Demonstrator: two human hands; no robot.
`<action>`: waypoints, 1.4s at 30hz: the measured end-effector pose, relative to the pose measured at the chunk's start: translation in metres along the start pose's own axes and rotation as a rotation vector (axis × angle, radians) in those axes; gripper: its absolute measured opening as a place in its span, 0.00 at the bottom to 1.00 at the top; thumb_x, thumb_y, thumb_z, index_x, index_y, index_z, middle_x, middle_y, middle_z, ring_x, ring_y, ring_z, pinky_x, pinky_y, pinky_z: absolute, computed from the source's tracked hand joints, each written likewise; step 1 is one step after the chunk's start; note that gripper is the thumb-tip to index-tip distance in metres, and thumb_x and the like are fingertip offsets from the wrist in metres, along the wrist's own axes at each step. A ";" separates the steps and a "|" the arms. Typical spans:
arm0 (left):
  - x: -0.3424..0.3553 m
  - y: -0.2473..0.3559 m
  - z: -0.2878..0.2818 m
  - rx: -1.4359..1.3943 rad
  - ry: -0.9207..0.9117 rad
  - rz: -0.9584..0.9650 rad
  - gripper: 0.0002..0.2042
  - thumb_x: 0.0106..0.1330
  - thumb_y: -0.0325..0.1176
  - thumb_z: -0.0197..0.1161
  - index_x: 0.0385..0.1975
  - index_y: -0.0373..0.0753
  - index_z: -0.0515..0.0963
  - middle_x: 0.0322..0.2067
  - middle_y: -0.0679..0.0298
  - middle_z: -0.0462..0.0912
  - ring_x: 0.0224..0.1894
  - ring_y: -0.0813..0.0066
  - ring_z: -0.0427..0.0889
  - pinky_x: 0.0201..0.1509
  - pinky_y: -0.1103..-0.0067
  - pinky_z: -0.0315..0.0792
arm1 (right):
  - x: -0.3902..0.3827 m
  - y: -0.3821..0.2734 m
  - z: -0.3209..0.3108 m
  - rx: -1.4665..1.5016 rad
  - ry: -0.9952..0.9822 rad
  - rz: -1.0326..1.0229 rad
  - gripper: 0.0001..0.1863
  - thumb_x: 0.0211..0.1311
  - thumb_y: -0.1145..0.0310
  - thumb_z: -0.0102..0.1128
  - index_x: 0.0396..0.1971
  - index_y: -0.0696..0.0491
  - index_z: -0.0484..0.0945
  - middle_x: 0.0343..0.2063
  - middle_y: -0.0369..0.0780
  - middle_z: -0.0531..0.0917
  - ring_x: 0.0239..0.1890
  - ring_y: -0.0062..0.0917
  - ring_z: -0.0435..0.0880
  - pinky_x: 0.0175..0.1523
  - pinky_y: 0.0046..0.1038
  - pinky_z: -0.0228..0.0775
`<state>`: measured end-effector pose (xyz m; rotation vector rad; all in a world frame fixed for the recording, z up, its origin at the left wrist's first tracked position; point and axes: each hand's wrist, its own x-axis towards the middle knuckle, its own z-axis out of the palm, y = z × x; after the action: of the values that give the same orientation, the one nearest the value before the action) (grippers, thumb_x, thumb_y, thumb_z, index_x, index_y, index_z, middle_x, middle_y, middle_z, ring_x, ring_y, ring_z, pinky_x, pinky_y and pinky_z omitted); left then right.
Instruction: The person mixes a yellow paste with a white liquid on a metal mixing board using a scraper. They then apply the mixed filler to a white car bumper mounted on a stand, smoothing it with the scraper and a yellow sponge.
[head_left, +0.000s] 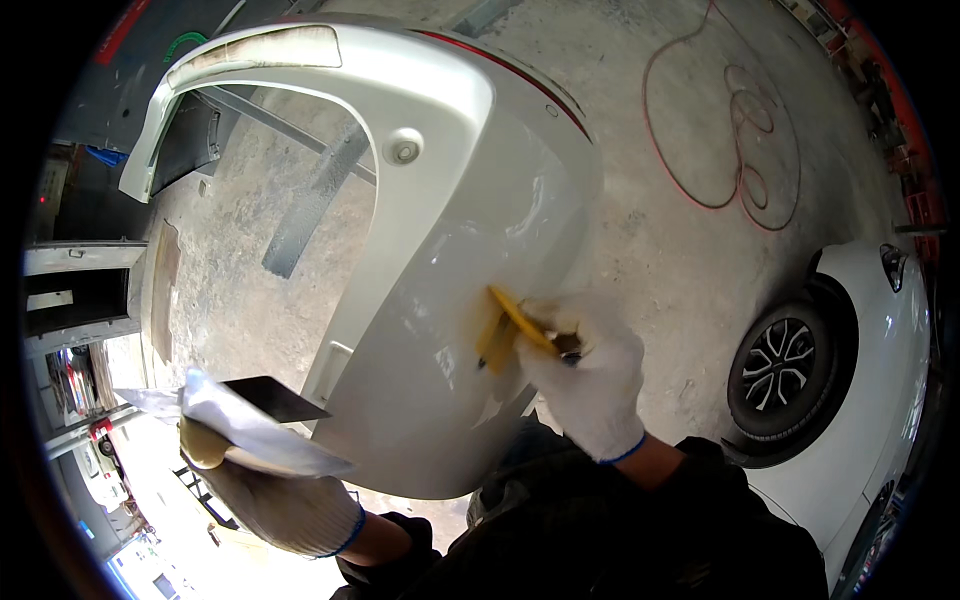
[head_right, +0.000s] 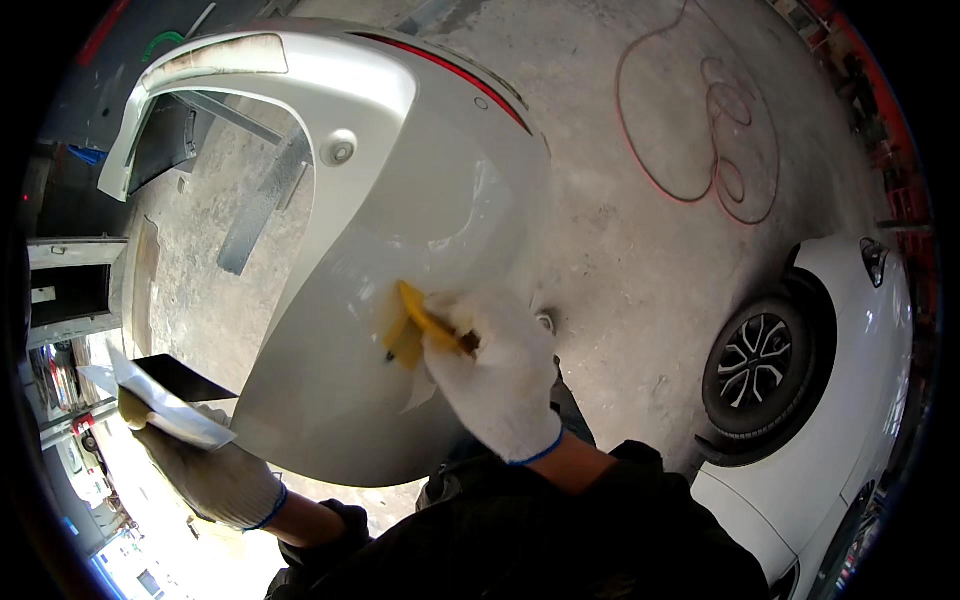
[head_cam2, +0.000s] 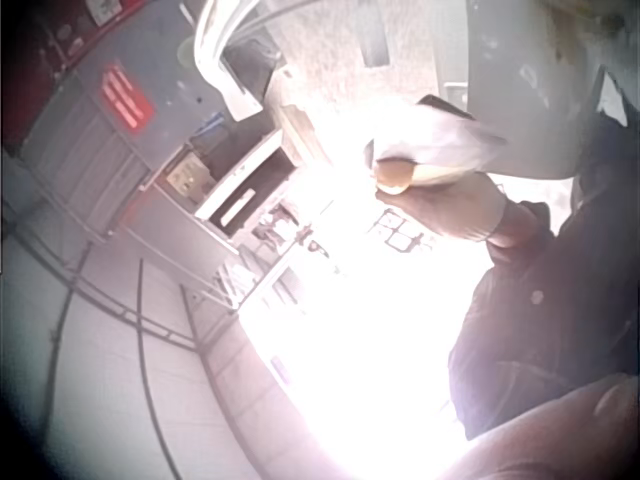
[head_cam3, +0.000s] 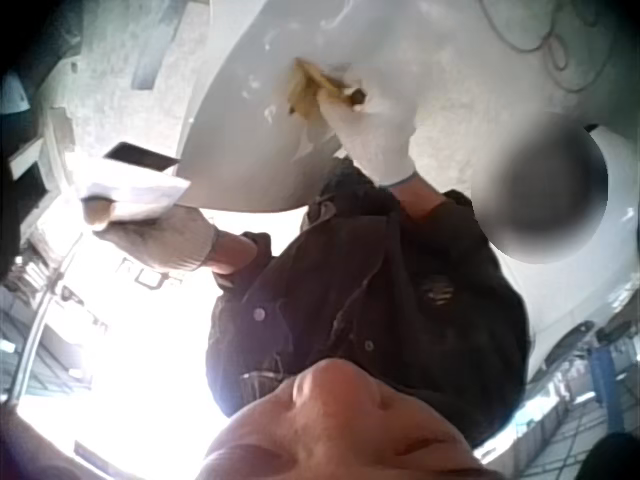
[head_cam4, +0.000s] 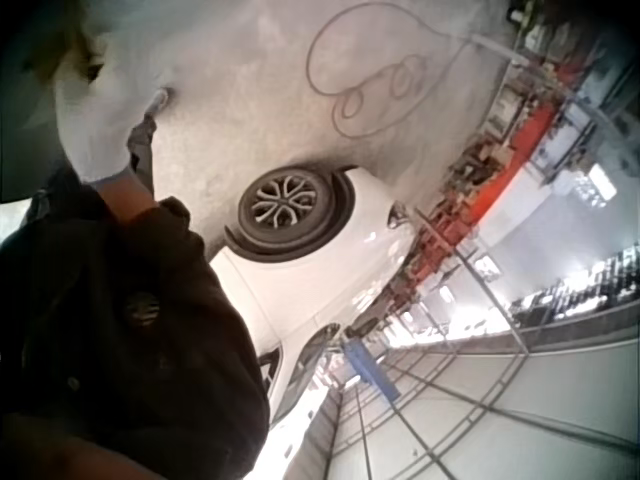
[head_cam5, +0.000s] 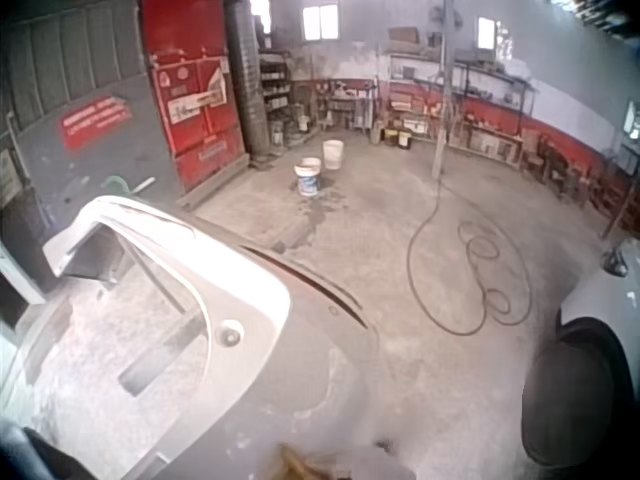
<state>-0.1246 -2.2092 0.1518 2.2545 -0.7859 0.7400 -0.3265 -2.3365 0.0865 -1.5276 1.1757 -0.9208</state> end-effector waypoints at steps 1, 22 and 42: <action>0.000 -0.001 0.000 0.039 -0.005 0.023 0.38 0.58 0.58 0.60 0.65 0.37 0.68 0.53 0.50 0.80 0.52 0.65 0.83 0.52 0.71 0.79 | -0.003 -0.004 0.000 -0.026 -0.018 -0.075 0.11 0.52 0.77 0.69 0.37 0.58 0.83 0.36 0.41 0.86 0.29 0.23 0.84 0.34 0.22 0.77; 0.000 -0.011 0.007 -0.329 -0.004 -0.280 0.35 0.63 0.57 0.56 0.63 0.35 0.70 0.48 0.50 0.83 0.44 0.63 0.85 0.40 0.71 0.80 | -0.024 -0.044 0.008 -0.001 -0.128 -0.143 0.12 0.50 0.83 0.70 0.36 0.59 0.80 0.36 0.42 0.84 0.32 0.19 0.84 0.34 0.18 0.76; -0.001 -0.008 -0.008 -0.006 -0.081 0.065 0.46 0.49 0.60 0.74 0.63 0.34 0.68 0.54 0.52 0.78 0.55 0.64 0.79 0.57 0.71 0.77 | 0.006 -0.007 -0.009 0.030 0.009 0.170 0.12 0.54 0.79 0.70 0.40 0.59 0.82 0.35 0.37 0.84 0.31 0.15 0.82 0.35 0.17 0.73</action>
<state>-0.1221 -2.1982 0.1531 2.2753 -0.9028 0.6787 -0.3316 -2.3438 0.0959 -1.3774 1.2717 -0.8290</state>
